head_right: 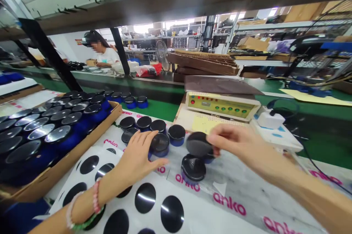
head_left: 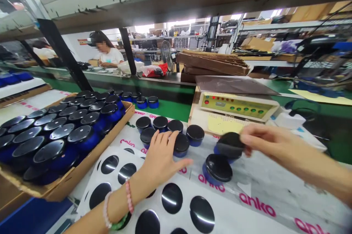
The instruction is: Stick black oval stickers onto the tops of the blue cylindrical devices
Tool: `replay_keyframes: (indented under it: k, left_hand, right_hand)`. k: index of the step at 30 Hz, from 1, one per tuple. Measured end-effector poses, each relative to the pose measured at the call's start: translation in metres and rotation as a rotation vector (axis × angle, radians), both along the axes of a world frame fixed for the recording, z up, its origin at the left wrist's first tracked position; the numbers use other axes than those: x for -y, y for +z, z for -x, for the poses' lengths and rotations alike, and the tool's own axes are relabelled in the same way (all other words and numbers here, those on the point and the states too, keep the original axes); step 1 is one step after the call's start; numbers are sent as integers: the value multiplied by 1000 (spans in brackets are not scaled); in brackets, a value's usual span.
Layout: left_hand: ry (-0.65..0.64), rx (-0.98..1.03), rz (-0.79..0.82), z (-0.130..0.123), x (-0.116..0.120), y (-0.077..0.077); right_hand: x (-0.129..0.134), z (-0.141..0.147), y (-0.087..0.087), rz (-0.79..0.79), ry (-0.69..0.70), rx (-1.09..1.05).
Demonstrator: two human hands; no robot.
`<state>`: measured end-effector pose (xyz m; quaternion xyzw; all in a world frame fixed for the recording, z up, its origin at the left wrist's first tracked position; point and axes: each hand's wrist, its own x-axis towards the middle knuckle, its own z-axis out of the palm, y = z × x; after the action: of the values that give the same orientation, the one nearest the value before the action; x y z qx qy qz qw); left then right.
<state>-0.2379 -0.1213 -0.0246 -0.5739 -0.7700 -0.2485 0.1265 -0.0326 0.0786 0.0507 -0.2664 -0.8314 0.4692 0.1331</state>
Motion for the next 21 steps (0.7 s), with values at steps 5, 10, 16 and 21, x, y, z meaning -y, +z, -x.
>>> replay_keyframes:
  k: [5,10,16,21]
  left_hand:
    - [-42,78,-39,4,-8,-10]
    - [-140,141,-79,-3,-2,-11]
    - [-136,145,-50,1,-5,-16]
    - [-127,140,-41,0,-4,-17]
  right_hand:
    - [37,75,-28,291,100,38]
    - [44,83,-43,306,90,117]
    - [48,84,-51,186,94,171]
    - [51,83,-52,135,89,179]
